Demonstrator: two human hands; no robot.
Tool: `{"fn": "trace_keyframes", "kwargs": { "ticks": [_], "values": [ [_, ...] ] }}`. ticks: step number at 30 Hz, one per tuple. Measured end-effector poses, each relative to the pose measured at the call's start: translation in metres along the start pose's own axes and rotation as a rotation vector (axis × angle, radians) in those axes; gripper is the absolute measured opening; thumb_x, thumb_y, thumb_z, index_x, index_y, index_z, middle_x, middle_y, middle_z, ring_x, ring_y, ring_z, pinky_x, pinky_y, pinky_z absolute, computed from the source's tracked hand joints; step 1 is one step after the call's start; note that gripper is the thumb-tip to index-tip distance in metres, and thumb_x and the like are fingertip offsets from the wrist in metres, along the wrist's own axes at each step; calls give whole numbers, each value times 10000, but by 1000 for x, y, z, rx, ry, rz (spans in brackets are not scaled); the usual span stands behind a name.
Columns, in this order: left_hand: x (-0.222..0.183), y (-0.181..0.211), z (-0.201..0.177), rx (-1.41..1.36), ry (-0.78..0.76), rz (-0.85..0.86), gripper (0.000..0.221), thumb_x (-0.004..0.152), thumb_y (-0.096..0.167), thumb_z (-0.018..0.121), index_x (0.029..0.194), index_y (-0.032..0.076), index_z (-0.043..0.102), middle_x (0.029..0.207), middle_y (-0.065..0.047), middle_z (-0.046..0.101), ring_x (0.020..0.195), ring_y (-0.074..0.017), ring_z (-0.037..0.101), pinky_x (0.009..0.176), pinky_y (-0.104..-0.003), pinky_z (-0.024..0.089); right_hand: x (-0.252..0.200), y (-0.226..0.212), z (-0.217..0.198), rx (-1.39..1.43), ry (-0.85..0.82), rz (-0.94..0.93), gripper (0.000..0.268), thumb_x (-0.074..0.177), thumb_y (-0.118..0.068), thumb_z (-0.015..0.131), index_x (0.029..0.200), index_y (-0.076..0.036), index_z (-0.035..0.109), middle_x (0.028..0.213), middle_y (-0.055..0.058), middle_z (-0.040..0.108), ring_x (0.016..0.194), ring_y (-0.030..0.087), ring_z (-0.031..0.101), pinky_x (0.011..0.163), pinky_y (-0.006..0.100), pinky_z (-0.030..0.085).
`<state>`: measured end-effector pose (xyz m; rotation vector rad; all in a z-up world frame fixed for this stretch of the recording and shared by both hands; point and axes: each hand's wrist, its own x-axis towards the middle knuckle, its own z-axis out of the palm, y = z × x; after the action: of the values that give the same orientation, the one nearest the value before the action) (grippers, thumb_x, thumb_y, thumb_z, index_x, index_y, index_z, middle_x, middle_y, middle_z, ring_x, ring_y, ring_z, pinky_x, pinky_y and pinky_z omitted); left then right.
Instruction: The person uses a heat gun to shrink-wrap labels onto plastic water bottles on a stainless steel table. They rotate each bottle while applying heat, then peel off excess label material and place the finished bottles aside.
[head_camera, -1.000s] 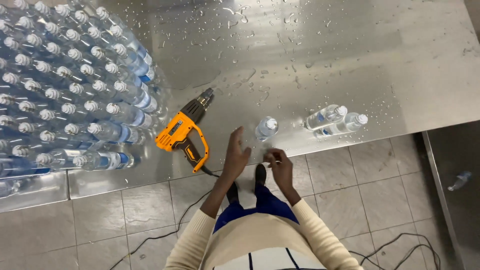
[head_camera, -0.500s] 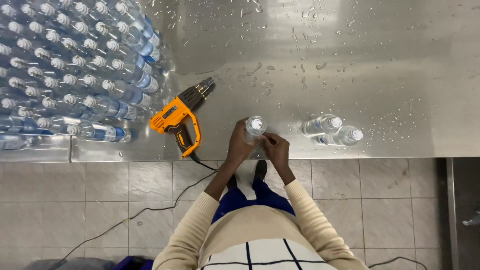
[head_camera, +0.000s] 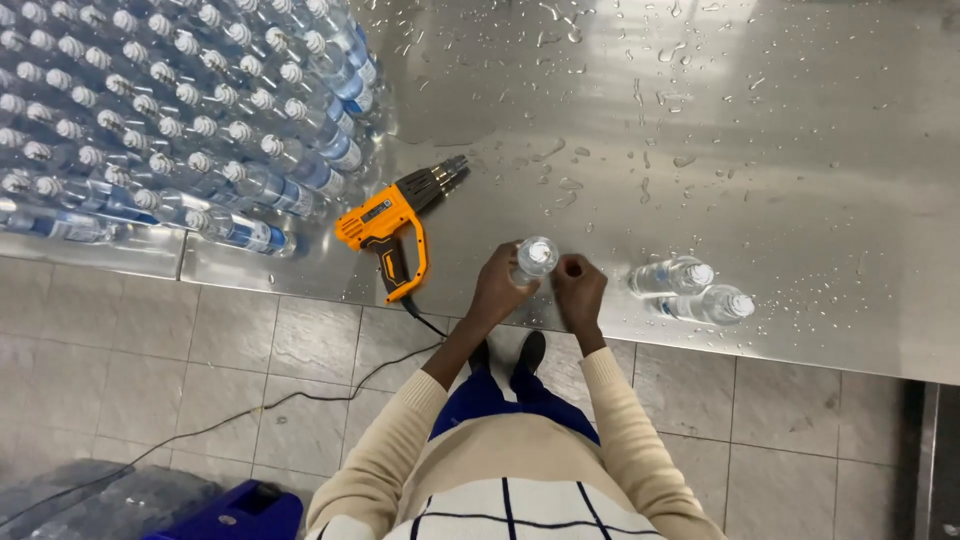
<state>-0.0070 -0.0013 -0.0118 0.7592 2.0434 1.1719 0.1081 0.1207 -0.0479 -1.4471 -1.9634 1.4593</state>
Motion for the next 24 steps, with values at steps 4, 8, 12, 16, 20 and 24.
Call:
{"fn": "trace_keyframes", "kwargs": {
  "ticks": [4, 8, 12, 16, 20, 24],
  "values": [
    [3, -6, 3, -2, -16, 26, 746, 923, 125, 853, 1558, 27, 473, 1401, -251, 623, 1354, -449, 632, 1159, -575, 563, 16, 1, -5, 9, 142, -29, 185, 1103, -125, 656, 1196, 2, 753, 1054, 305, 782, 1055, 474, 760, 891, 568, 611],
    [-13, -62, -23, 75, 122, 232, 700, 972, 155, 781, 1590, 35, 473, 1595, -257, 481, 1531, -476, 428, 1294, -594, 373, -48, -2, -23, -54, 8, 85, 273, 1118, -255, 598, 1102, -23, 739, 862, 244, 751, 816, 374, 731, 842, 530, 594],
    [-48, -140, -88, 56, 685, -13, 533, 999, 104, 681, 1507, 105, 518, 1421, -181, 489, 1395, -398, 471, 1210, -558, 401, -109, 4, 32, -61, -641, 239, 410, 1067, -298, 600, 1294, 13, 741, 732, 180, 803, 516, 217, 742, 443, 312, 603],
    [-78, -155, -106, -165, 699, -263, 669, 957, 161, 723, 1513, -87, 447, 1334, -276, 434, 1280, -409, 521, 1110, -544, 508, -79, -46, 164, -230, -583, -463, 429, 1104, -340, 653, 1392, -24, 687, 1191, 253, 754, 1109, 451, 750, 928, 543, 645],
    [-84, -150, -108, -54, 697, -222, 500, 894, -30, 690, 1376, 10, 565, 1249, -262, 542, 1187, -423, 573, 1114, -526, 456, -60, -96, 258, -569, -495, -554, 729, 1082, -411, 669, 1585, 60, 432, 1456, 383, 556, 1322, 520, 639, 1070, 579, 611],
    [-84, -179, -85, -61, 714, -203, 506, 1004, 1, 728, 1459, 98, 529, 1361, -232, 518, 1300, -395, 494, 1160, -505, 307, -41, -84, 294, -708, -474, -484, 832, 946, -389, 713, 1541, 114, 423, 1321, 329, 597, 1180, 502, 699, 938, 583, 649]
  ]
}}
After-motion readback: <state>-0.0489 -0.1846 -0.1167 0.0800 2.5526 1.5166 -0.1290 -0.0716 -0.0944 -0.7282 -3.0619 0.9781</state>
